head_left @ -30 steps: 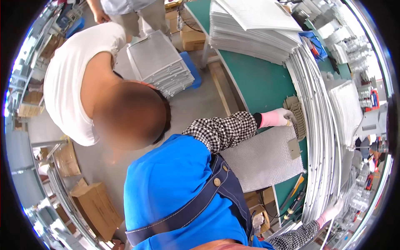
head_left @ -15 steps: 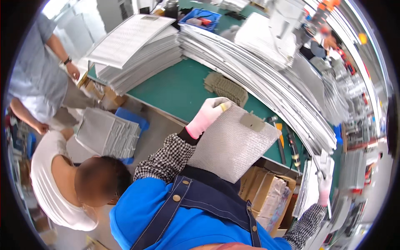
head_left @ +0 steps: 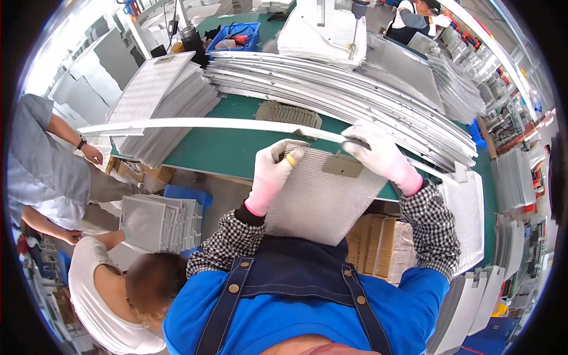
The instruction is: The person assembles rectangular mesh filters by hand in a factory setting. They pick up a mesh sheet, insert it into a metal frame, and use a handheld tool to secure the edges. The person then stacks the completed units on a nearby pile.
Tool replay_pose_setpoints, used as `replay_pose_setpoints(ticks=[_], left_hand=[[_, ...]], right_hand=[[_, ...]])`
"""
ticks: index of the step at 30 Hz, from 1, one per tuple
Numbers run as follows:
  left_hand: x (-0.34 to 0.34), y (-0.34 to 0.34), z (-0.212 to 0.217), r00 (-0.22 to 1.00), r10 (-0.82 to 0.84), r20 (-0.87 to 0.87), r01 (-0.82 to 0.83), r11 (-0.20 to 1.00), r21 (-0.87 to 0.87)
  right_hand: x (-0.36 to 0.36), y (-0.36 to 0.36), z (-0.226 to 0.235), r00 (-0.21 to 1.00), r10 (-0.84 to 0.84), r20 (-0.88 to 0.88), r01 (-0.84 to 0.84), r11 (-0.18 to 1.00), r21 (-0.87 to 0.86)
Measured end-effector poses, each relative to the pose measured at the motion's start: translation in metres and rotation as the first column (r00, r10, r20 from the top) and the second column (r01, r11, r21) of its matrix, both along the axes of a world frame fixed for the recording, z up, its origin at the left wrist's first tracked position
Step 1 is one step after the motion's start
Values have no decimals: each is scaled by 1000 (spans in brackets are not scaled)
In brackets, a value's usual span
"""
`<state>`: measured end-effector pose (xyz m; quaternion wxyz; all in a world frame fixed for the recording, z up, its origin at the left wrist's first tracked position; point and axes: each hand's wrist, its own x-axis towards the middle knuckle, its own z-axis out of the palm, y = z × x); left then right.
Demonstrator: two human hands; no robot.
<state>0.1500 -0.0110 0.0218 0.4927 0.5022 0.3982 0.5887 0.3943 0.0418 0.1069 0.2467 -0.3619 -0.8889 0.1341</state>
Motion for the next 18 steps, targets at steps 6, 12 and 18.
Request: replay_pose_setpoints(ticks=[6,12,18], left_hand=[[3,5,-4,995,47,-86,-49,999,-11],[-3,5,-7,998,65,-8,-65,995,-77],[-11,3,-13,991,23,136,-16,999,-47]], right_hand=[[-28,10,-13,998,55,31,-52,994,-100],[-25,12,-11,994,84,75,-68,978,-196],[-2,10,-4,988,125,89,-80,914,-398]])
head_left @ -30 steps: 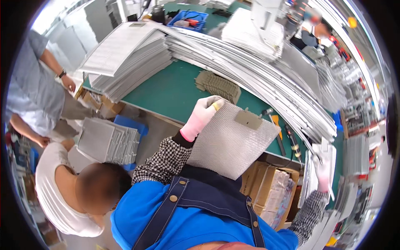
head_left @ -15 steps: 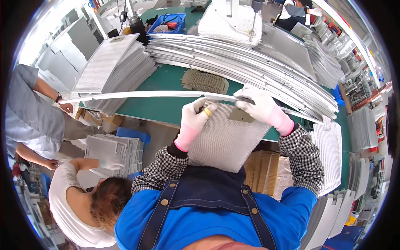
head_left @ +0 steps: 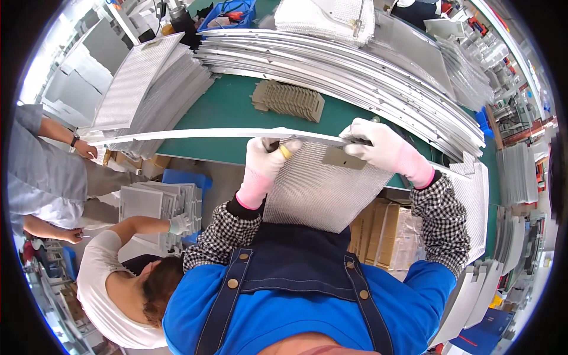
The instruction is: The person assembles rectangular mesh filters by hand in a factory setting. They pick up a mesh sheet, insert it into a metal frame, and use a handheld tool to secure the edges. The person then stacks the completed units on a nearby pile.
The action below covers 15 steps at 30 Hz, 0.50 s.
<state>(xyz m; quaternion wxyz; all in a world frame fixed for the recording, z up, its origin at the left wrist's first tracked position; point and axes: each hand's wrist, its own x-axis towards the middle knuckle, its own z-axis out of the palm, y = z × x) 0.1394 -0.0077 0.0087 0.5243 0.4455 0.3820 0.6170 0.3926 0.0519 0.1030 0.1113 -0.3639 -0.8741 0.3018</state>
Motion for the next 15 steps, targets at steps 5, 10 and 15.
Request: replay_pose_setpoints(ticks=[5,10,15], left_hand=[[0,-2,16,989,-136,-50,135,991,-19],[-16,-10,15,987,-147,70,150,988,-37],[-29,-14,-6,977,-136,166,141,990,-18]], right_hand=[[-21,-16,-2,999,32,-28,-31,999,21],[19,-18,15,998,-51,49,54,996,-76],[87,-34,8,951,-293,97,306,937,-167]])
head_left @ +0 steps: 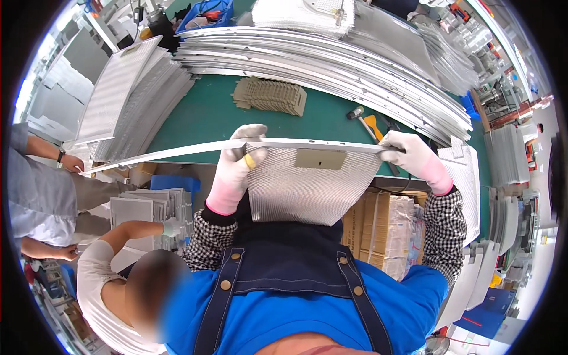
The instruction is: The person assembles rectangular mesh filters by hand in a factory setting. They pick up a mesh sheet, insert it into a metal frame, and use a handheld tool to secure the edges. The person then stacks the completed units on a nearby pile.
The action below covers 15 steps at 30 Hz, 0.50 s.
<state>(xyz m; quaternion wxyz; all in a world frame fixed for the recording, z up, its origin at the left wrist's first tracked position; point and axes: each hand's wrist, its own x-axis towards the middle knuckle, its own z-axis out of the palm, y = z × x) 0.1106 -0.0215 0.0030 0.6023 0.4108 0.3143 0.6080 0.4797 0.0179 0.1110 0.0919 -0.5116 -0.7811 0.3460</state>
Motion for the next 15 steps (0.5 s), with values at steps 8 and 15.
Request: replay_pose_setpoints(ticks=[8,15], left_hand=[[-9,-4,-8,997,-10,-82,18,995,95],[-50,-37,90,225,169,-960,234,947,222]], right_hand=[[-14,-12,-21,978,89,188,-157,910,385],[-16,10,-22,937,126,325,-219,938,267]])
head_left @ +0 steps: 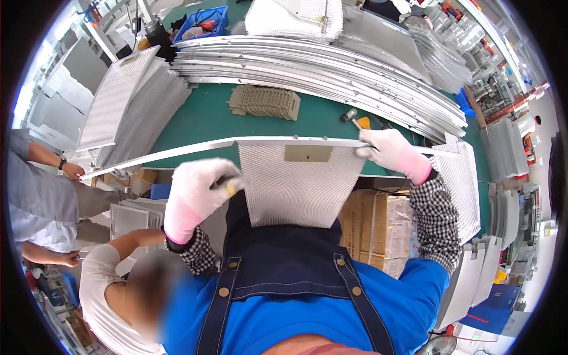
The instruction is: The person assembles rectangular mesh filters by hand in a factory setting. They pick up a mesh sheet, insert it into a metal frame, and use a handheld tool to secure the edges. The person then stacks the completed units on a nearby pile.
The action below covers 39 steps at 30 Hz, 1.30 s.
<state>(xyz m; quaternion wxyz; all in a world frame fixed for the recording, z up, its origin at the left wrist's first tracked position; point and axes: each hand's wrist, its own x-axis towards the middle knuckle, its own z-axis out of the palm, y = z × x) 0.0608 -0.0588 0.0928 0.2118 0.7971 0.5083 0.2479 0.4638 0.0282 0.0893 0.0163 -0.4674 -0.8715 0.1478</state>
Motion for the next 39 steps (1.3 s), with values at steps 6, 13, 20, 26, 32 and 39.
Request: replay_pose_setpoints(ticks=[6,13,20,26,32,39], left_hand=[[49,49,-20,978,-28,-208,108,917,384],[31,60,-5,988,-108,-109,114,992,56],[18,72,-15,998,-64,-27,61,993,-99],[11,81,-26,1000,-5,9,6,996,-91],[-7,90,-31,982,-122,144,146,976,-164],[-5,100,29,911,-325,253,192,879,436]], right_hand=[[-18,7,27,995,87,-47,-94,983,-161],[-21,-15,12,941,-25,-338,-82,951,-298],[-43,-54,-54,581,-459,-672,294,889,-352],[-67,-112,-116,245,-670,-701,253,742,-621],[-55,-151,-173,134,-766,-629,341,632,-696],[-3,-80,-129,176,-348,-921,671,727,-146]])
